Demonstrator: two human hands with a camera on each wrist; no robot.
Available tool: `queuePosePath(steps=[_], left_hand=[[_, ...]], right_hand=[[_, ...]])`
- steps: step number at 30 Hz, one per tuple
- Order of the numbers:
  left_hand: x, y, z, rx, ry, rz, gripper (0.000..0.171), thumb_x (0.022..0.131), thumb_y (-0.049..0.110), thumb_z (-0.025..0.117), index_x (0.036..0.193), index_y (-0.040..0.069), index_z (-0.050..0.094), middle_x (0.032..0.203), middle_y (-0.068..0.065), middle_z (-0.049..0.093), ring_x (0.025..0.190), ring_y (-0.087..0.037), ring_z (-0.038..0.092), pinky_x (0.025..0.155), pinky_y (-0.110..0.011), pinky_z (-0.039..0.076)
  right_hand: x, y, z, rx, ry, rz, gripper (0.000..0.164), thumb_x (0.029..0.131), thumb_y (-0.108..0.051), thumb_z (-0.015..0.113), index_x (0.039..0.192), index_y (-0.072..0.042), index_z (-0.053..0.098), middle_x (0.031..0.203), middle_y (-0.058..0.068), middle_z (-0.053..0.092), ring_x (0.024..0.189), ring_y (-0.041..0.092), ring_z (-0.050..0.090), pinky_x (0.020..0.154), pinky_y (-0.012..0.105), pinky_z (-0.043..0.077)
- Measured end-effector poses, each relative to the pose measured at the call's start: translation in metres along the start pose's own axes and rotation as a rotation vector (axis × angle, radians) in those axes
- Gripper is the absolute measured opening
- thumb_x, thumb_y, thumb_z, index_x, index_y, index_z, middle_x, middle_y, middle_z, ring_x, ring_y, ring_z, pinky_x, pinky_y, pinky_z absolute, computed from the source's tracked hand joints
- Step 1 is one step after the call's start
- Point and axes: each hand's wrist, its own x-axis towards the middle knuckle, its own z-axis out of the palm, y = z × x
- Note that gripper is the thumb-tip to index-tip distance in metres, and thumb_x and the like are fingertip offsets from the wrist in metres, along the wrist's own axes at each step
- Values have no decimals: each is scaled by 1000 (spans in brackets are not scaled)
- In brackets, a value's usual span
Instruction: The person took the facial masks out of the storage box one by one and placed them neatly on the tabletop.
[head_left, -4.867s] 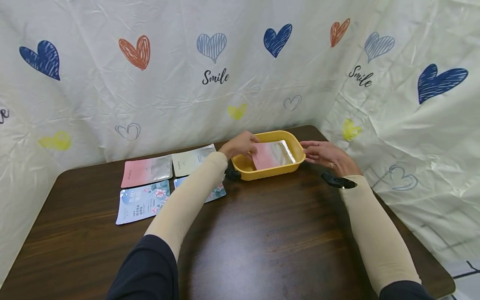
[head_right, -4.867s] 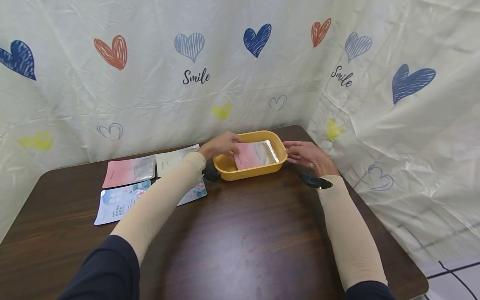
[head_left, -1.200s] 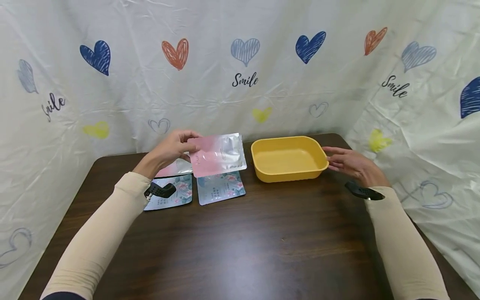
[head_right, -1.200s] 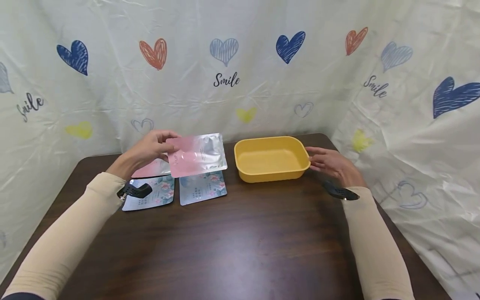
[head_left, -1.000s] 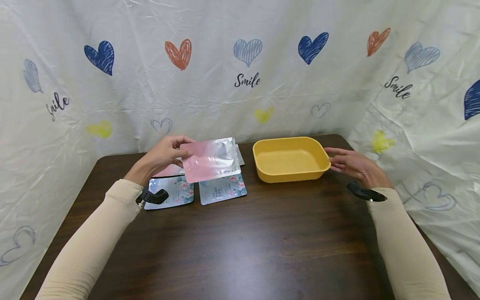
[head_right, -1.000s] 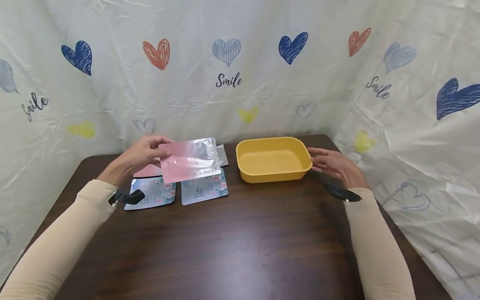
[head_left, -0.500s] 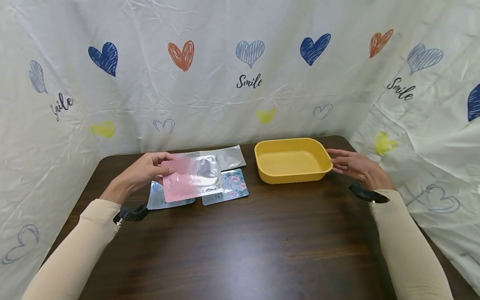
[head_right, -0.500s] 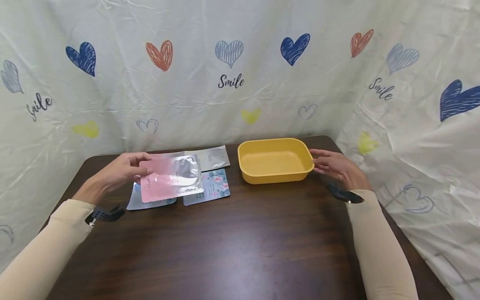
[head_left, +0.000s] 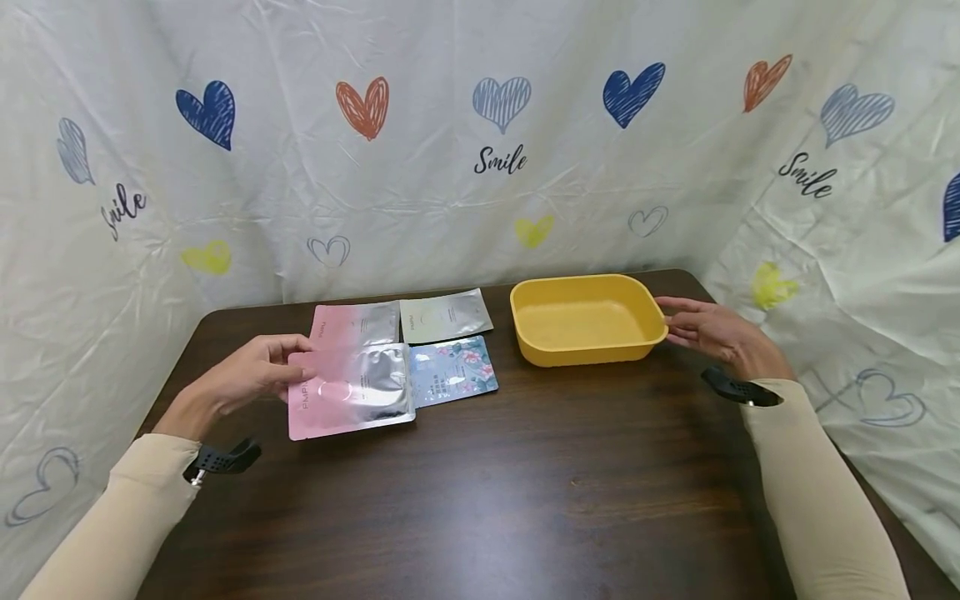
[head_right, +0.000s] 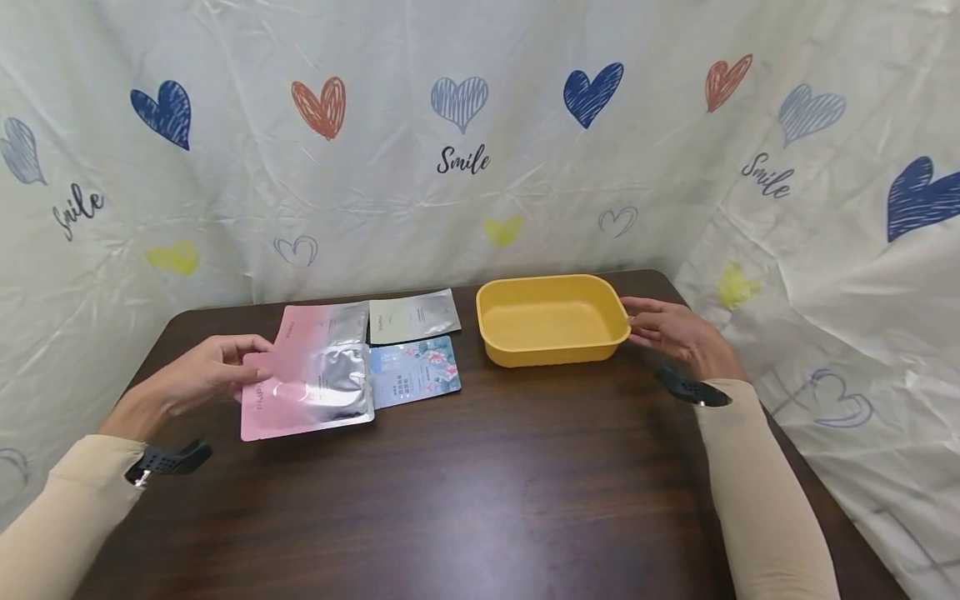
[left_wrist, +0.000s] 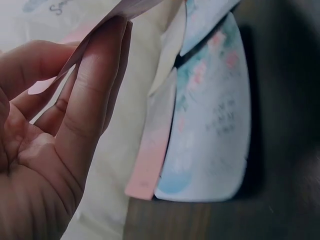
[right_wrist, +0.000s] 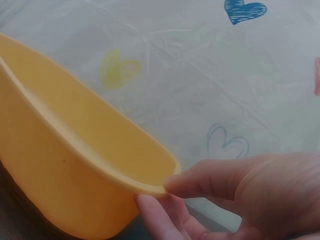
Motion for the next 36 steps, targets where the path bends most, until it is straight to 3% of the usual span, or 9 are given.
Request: queuePosePath(steps=[4,10,17,24,36], left_hand=[[-9,-9,-3,1,-21,14,22,98,2,64,119,0,60,88,-4,70,71,-16,69,64,-41,62],[-18,-21,-5,13,-39,-18,21,98,3,64,119,1,62,87,-2,68,69,-13,65,63,-39,62],[-28,-33,-4,41,-54,-59,24,98,6,63,120,-4,60,92,-4,68,73,-16,65,63,-42,62],[-34,-44,-2,23,-85,-104,27,98,5,63,121,-6,59,96,-8,69,75,-18,68,64,-42,63],[-39,-48,2,125,-81,-195,30,94,8,68,121,-3,62,101,-16,65,79,-28,70,67,-47,63]], right_hand=[[1,1,-1,1,4,-2,40,102,-5,59,139,-21,59,106,1,76,97,17,74,94,34,57],[-1,1,-3,-8,7,2,48,103,-4,58,147,-20,51,109,-1,76,99,17,74,97,35,55],[0,1,-3,7,-12,3,42,102,-3,59,140,-21,58,109,0,76,100,18,73,97,35,55],[2,0,-3,5,-5,1,49,102,-3,59,148,-19,52,109,-1,76,100,18,73,96,35,56],[3,0,-3,0,-7,0,34,103,-4,58,129,-25,65,106,-1,77,96,17,74,95,35,56]])
